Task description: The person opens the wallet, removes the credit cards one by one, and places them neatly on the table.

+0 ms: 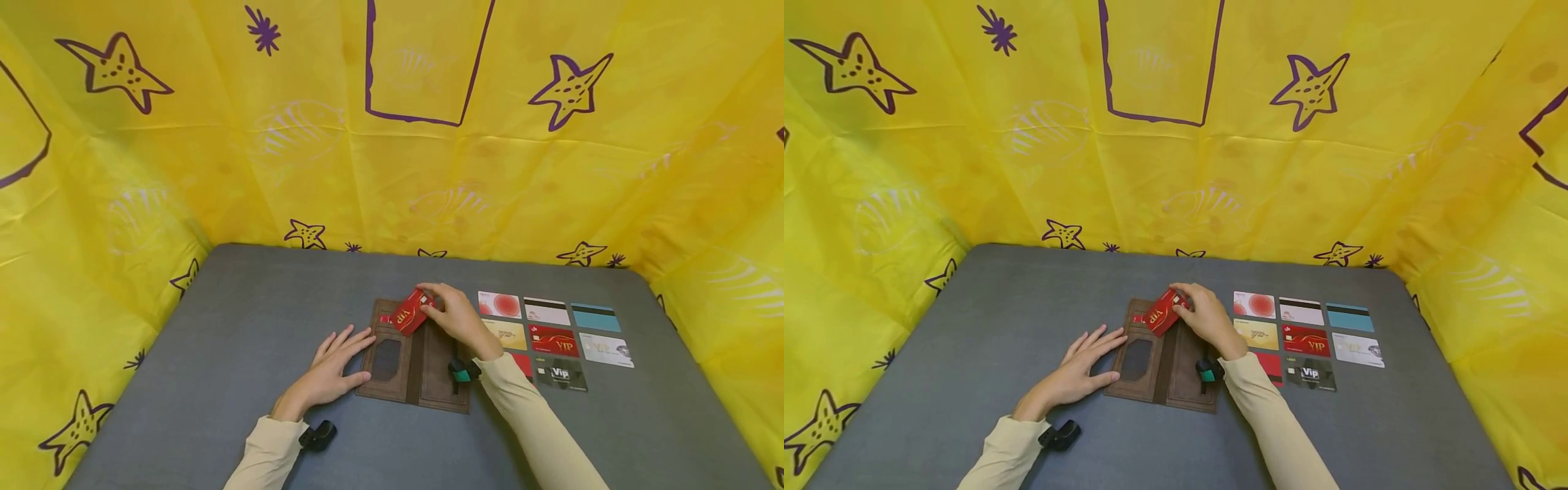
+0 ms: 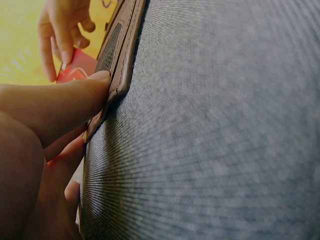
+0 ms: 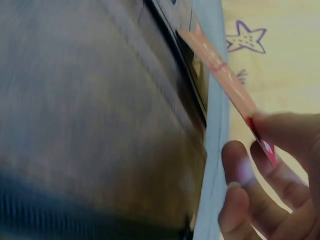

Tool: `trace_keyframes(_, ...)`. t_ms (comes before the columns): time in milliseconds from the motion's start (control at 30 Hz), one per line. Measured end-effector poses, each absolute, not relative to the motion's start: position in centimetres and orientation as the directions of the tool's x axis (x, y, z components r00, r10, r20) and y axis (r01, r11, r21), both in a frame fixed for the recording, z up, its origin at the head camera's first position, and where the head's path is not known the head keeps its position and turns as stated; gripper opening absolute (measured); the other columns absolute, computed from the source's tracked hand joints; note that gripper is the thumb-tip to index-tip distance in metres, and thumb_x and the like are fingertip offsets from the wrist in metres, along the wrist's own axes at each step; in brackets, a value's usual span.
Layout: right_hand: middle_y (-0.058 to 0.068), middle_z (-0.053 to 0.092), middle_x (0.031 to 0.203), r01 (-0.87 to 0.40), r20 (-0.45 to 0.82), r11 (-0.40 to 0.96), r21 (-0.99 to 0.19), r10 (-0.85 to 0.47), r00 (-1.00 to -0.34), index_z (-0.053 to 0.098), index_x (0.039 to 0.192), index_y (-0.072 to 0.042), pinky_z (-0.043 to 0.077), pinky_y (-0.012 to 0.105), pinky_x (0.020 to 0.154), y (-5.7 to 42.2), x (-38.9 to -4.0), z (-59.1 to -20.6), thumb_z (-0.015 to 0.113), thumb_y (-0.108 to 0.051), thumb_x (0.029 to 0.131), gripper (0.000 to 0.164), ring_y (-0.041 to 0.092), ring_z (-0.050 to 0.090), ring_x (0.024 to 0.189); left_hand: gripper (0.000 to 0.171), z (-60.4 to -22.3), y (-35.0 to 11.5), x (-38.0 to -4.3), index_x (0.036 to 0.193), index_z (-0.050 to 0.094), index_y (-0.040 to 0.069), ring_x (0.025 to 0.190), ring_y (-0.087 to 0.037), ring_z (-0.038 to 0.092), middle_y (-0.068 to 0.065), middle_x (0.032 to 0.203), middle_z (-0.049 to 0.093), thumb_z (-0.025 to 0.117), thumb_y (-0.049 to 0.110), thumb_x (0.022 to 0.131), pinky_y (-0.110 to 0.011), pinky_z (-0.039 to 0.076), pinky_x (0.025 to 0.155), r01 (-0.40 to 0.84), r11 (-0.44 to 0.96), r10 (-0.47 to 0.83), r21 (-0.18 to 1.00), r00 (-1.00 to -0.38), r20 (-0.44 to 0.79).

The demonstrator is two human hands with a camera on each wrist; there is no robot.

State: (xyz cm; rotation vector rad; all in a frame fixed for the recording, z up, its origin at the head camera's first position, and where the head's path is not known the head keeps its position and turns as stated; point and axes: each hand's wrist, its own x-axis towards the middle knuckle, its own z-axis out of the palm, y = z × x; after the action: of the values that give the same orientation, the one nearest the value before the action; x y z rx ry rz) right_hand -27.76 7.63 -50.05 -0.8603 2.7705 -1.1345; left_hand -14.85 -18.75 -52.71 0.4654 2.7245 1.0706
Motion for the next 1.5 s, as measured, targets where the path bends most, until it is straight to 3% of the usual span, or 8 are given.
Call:
trace_keyframes(167,0.007,0.064,0.092,-0.459,0.084,0.582,-0.672,-0.556,-0.827,0.060,0.137,-0.007,0.042,0.024,0.061,8.8,-27.8,-49.8,0.073,-0.018,0.090,0.050,0.011,0.050,0.064,0.063,-52.8,-18.7,-14.8,0.150,0.045,0.014,0.154,-0.036,0.014,-0.005,0.161,0.035,0.069,0.025,0.093,-0.060,0.002,0.121,0.223,0.695,0.344,0.684,-0.938,-0.044)
trace_keyframes(333,0.005,0.064,0.083,-0.458,0.065,0.565,-0.686,-0.580,-0.812,0.062,0.131,-0.004,0.043,0.022,0.057,9.4,-27.6,-50.1,0.075,-0.017,0.088,0.047,0.009,0.051,0.062,0.063,-52.8,-18.7,-14.9,0.150,0.045,0.014,0.154,-0.036,0.014,-0.005,0.161,0.036,0.069,0.024,0.093,-0.060,0.001,0.121,0.221,0.695,0.344,0.684,-0.938,-0.045)
trace_keyframes(733,0.000,0.064,0.079,-0.443,0.055,0.593,-0.672,-0.556,-0.829,0.063,0.123,-0.009,0.046,0.023,0.062,10.4,-27.1,-50.4,0.079,-0.022,0.084,0.043,0.007,0.053,0.063,0.064,-52.7,-18.5,-14.9,0.150,0.045,0.013,0.155,-0.035,0.014,-0.005,0.161,0.035,0.070,0.022,0.092,-0.059,0.001,0.121,0.212,0.704,0.340,0.678,-0.938,-0.060)
trace_keyframes(1067,0.000,0.071,0.079,-0.354,-0.035,0.576,-0.737,-0.555,-0.831,0.065,0.120,-0.003,0.048,0.023,0.066,11.2,-26.5,-50.3,0.084,-0.025,0.079,0.051,0.009,0.059,0.067,0.064,-52.8,-18.6,-14.9,0.150,0.045,0.014,0.155,-0.035,0.014,-0.004,0.161,0.035,0.070,0.024,0.092,-0.059,0.001,0.121,0.213,0.702,0.339,0.679,-0.939,-0.056)
trace_keyframes(1500,0.011,0.072,0.079,-0.287,-0.003,0.451,-0.845,-0.540,-0.841,0.061,0.121,0.001,0.057,0.026,0.059,12.4,-24.8,-49.9,0.075,-0.008,0.086,0.038,0.014,0.064,0.057,0.066,-52.8,-18.6,-14.8,0.151,0.044,0.014,0.155,-0.034,0.014,-0.004,0.162,0.034,0.071,0.022,0.091,-0.057,0.001,0.122,0.216,0.703,0.336,0.678,-0.941,-0.049)
